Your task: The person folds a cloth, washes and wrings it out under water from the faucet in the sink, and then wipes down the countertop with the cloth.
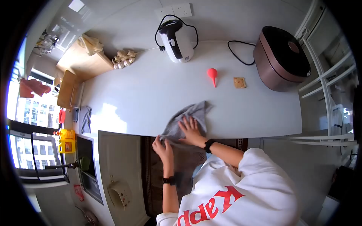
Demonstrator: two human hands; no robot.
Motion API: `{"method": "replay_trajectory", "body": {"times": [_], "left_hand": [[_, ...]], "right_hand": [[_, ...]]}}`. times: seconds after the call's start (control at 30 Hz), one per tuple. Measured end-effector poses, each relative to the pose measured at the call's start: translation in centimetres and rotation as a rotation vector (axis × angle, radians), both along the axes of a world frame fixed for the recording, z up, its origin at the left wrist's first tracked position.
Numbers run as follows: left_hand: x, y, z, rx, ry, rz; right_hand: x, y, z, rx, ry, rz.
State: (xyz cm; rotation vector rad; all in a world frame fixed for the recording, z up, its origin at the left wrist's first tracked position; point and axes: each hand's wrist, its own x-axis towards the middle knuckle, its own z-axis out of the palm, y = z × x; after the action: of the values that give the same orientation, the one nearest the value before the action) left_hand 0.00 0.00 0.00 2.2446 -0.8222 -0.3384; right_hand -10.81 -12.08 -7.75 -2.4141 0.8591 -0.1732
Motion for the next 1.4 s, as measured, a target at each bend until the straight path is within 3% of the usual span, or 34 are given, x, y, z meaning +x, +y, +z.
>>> {"method": "replay_trajectory", "body": {"times": [0.07, 0.1, 0.23, 0.3, 0.33, 0.5, 0.63, 0.7, 0.97, 1.1, 1.4], "left_hand": [[-1.9, 2.9, 2.1, 0.118, -0.305, 0.089], [-0.6, -7.6, -3.1, 0.005, -0.28, 0.108], [7.7, -5.4, -4.0, 0.173, -0.49, 0.05], [10.2, -6.2, -6.7, 0.156, -0.339, -0.141], [11.1, -6.5, -7.9, 0.113, -0.198, -0.118], [23.9, -4.2, -7.6, 0.12, -0.256, -0.069], [33.3, -3.7, -6.7, 0.136, -0.24, -0.121], [36.9, -4.2, -6.6, 0.214, -0.276, -0.165], [53.4, -8.2, -7.9, 0.222, -0.267, -0.102], [59.4, -11.1, -8.7, 0.251, -0.152, -0.13], [68.5, -17.8, -8.8, 0.212, -0.157, -0.162]], "right_hand": [[0.3, 3.7, 2.5, 0.1, -0.03, 0.116], [1.7, -7.2, 0.2, -0.031, 0.085, 0.151], [11.5, -3.8, 0.9, 0.023, -0.004, 0.304], [14.1, -4.0, -0.3, 0.02, -0.03, 0.301], [15.7, -3.9, -0.5, 0.006, -0.025, 0.317], [28.5, -3.2, 1.1, 0.069, -0.166, 0.386], [37.4, -3.9, 3.2, 0.06, -0.034, 0.474], [41.3, -3.0, 1.2, 0.06, -0.045, 0.374], [58.1, -6.9, 1.7, 0.007, 0.065, 0.381], [63.8, -9.7, 1.4, 0.021, 0.116, 0.379], [72.5, -15.7, 1.1, 0.018, 0.155, 0.365]]}}
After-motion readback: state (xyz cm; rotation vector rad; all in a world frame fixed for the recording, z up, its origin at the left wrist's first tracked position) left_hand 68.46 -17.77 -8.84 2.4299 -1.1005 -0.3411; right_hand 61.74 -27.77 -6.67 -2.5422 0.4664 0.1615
